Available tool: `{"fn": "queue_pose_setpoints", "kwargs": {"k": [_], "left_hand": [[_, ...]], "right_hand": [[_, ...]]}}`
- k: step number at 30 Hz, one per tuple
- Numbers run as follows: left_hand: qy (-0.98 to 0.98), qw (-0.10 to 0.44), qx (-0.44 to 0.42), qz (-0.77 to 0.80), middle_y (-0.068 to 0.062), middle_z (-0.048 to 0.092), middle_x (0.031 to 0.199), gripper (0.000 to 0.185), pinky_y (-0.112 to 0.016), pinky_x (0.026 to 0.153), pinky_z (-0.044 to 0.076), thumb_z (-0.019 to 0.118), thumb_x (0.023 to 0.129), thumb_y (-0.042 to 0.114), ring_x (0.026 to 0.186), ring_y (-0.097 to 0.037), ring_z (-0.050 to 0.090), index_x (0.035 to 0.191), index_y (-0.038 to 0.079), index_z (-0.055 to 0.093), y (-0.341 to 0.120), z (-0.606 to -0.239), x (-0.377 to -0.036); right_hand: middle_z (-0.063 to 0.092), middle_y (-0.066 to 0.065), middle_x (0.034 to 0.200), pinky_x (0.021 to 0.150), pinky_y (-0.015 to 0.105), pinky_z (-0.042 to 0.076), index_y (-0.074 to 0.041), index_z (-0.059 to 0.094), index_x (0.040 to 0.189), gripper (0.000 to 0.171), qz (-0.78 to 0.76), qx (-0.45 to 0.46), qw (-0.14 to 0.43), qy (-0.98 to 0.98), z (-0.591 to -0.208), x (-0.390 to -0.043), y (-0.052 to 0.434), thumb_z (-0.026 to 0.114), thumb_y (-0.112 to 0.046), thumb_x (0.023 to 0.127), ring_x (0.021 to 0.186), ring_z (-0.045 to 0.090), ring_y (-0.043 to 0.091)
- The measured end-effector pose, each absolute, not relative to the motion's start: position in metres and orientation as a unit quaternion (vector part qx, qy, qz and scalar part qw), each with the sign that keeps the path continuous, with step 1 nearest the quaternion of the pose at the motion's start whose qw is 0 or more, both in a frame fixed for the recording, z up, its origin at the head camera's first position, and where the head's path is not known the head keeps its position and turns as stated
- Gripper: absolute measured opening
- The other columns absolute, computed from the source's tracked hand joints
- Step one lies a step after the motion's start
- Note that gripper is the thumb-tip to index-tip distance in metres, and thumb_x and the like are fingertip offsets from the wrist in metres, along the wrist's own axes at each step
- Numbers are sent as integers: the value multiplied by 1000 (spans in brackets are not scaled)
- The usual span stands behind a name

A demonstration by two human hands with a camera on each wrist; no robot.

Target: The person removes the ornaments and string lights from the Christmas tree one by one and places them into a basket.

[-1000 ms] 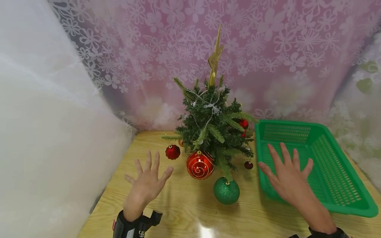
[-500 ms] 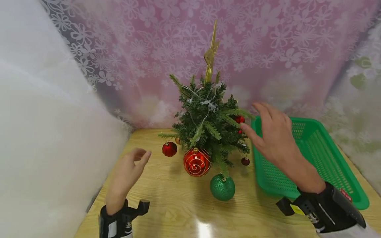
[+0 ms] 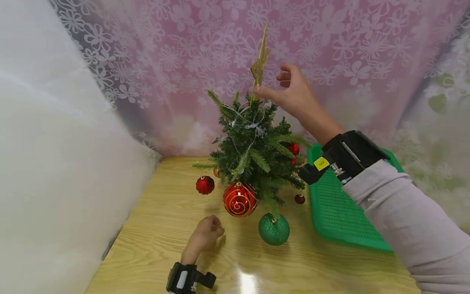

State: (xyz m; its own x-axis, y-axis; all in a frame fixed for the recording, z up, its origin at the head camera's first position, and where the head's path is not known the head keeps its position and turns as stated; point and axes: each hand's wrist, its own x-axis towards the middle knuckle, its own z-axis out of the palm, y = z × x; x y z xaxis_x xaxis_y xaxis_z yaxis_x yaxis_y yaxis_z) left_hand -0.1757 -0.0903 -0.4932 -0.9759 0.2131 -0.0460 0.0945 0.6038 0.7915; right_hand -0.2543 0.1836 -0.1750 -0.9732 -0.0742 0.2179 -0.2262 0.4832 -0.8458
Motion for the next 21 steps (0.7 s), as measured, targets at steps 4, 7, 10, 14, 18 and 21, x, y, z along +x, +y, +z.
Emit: {"fn": "queue_pose_setpoints", "kwargs": {"k": [4,7,10,14,18,21], "left_hand": [[851,57,106,512,-21,56,117,45,-48,85,49,73,85,13,106,-38,55,121,-4,54,-64,-517,-205],[843,5,107,527,-22,53,122,55,-50,92,46,76,81,14,114,-40,51,127,-4,51,-47,-520,-221],[841,-40,116,526,-24,50,122,53,-51,92,45,74,84,11,112,-40,50,127,-7,48,-40,-503,-226],[837,-26,123,533,-25,50,122,42,-51,89,46,65,91,8,111,-42,50,126,-7,48,-48,-455,-213],[838,-9,133,530,-21,59,117,30,-43,83,52,58,93,2,105,-37,59,122,-4,55,-67,-412,-191],[846,-52,136,513,-15,65,107,20,-37,77,54,56,94,0,95,-30,65,113,0,62,-79,-386,-179]], "right_hand": [[25,6,156,113,48,24,-21,13,156,95,515,91,64,-850,-170,-262,175,69,-49,85,143,23,24],[27,7,155,113,50,24,-20,16,156,94,514,100,65,-850,-170,-264,168,71,-48,85,143,23,25],[29,7,154,112,51,25,-19,19,155,92,520,106,69,-845,-170,-264,162,71,-46,85,142,24,24],[32,8,152,112,49,26,-17,19,154,89,536,111,86,-832,-168,-266,160,71,-41,86,141,26,25],[40,10,146,111,47,28,-17,18,153,89,544,119,101,-825,-166,-268,161,74,-33,86,138,33,24],[44,10,142,108,46,32,-16,19,152,90,534,128,111,-828,-164,-270,163,76,-30,84,133,39,24]]}}
